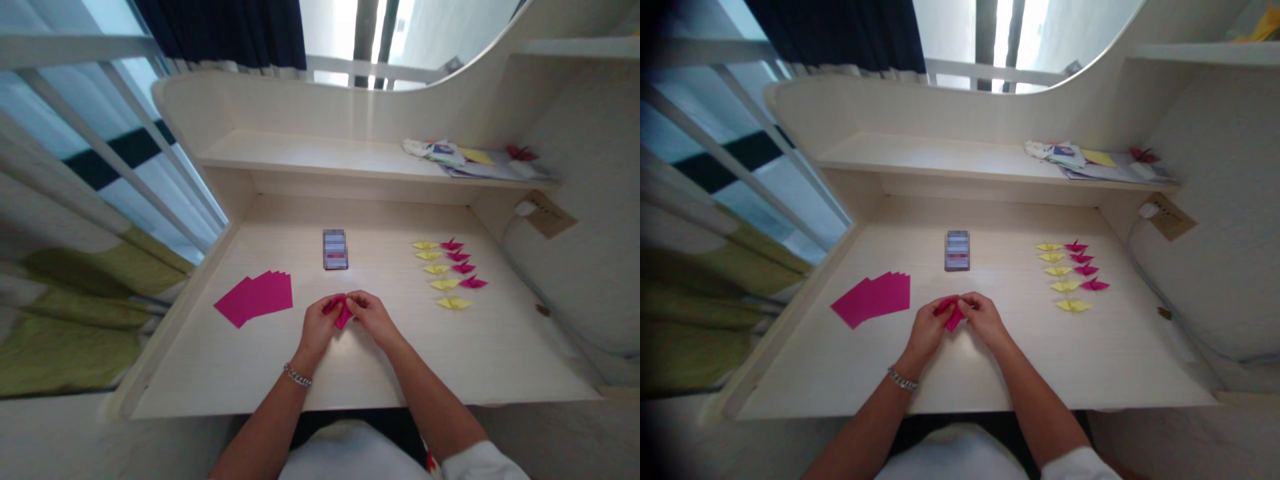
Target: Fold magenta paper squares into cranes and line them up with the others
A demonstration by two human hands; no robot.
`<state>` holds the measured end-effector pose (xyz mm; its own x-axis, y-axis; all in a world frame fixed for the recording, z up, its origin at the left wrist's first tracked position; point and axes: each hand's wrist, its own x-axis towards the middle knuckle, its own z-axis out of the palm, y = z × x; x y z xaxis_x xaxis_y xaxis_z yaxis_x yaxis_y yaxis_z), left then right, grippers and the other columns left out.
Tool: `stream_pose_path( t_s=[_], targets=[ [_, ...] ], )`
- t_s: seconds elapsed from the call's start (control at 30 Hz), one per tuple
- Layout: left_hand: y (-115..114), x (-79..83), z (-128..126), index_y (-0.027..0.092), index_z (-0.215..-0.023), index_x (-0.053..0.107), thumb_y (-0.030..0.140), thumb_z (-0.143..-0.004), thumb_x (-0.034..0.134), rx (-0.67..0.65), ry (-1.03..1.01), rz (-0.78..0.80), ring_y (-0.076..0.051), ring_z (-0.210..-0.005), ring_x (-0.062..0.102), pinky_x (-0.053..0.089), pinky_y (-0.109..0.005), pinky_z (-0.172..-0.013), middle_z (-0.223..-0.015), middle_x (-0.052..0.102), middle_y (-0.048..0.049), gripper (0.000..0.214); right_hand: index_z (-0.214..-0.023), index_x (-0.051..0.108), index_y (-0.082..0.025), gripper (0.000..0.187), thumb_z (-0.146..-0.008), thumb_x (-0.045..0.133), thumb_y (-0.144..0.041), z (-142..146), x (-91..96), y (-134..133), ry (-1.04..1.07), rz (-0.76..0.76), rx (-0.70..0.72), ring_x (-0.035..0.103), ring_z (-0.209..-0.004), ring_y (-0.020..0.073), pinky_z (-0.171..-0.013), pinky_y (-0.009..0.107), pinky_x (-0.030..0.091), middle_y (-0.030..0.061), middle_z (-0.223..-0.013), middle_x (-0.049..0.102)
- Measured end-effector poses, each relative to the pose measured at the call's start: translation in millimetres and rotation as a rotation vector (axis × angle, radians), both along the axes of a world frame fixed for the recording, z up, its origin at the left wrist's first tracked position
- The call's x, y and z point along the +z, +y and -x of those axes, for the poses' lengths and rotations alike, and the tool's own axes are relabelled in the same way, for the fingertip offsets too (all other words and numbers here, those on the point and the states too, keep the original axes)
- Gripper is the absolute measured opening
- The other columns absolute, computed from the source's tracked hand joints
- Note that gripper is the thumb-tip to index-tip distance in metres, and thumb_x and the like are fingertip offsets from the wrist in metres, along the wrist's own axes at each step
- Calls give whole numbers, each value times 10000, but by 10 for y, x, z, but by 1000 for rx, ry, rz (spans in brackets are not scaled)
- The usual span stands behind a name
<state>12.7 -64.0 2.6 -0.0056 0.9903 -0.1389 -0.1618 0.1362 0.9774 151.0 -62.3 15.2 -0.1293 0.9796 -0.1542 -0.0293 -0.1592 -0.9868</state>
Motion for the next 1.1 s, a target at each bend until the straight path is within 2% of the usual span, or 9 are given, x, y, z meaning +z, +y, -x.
stream_pose_path(
  t_s=[0.13,0.3,0.37,0.5,0.7,0.8,0.97,1.1],
  targets=[
    [-2,6,-5,148,-968,716,250,-683,707,11,-28,7,-217,-862,661,502,-363,-821,-951,725,-104,303,-935,711,-179,316,-724,668,-410,-14,-17,9,-7,-16,25,590,-659,142,-591,254,448,40,-808,698],
    [-23,42,-7,149,-971,717,190,-651,713,-5,-25,11,-218,-872,660,501,-360,-835,-962,726,-95,323,-932,732,-188,264,-716,680,-331,-21,13,16,3,-97,62,641,-811,189,-795,337,480,54,-892,725],
    [-26,45,-4,150,-975,719,193,-656,708,-23,-4,7,-218,-875,660,500,-355,-837,-965,727,-92,323,-929,737,-192,248,-725,670,-317,-29,55,12,-55,-119,68,648,-842,202,-827,352,477,60,-907,728],
    [-15,15,-10,151,-1000,714,228,-691,683,-58,-18,14,-221,-906,655,490,-359,-851,-997,720,-93,320,-943,739,-214,223,-763,638,-297,-54,152,-1,-249,-181,55,657,-832,202,-799,329,482,60,-907,732],
    [6,-41,-29,116,-978,722,235,-681,665,-8,-131,80,-232,-934,647,474,-359,-864,-1015,713,-122,325,-944,741,-262,199,-825,583,-286,-88,254,-31,-532,-279,80,658,-786,183,-721,273,465,31,-862,735],
    [4,-40,-14,112,-981,723,229,-690,640,-26,-168,75,-245,-937,647,484,-358,-840,-1012,713,-130,324,-921,745,-271,198,-834,567,-278,-88,278,-45,-626,-304,62,654,-784,181,-720,263,455,22,-856,737],
    [-29,41,29,143,-1038,705,194,-686,675,-160,-11,14,-234,-929,648,483,-356,-850,-1018,713,-109,357,-866,754,-256,201,-820,558,-262,-93,295,-51,-695,-282,75,650,-747,175,-702,254,444,20,-825,738],
    [-53,124,47,155,-1028,705,263,-705,708,-155,92,-54,-230,-942,645,489,-341,-844,-1040,705,-109,340,-829,756,-241,199,-787,561,-228,-112,296,-46,-689,-251,135,648,-737,171,-675,244,431,17,-786,736]
  ],
)
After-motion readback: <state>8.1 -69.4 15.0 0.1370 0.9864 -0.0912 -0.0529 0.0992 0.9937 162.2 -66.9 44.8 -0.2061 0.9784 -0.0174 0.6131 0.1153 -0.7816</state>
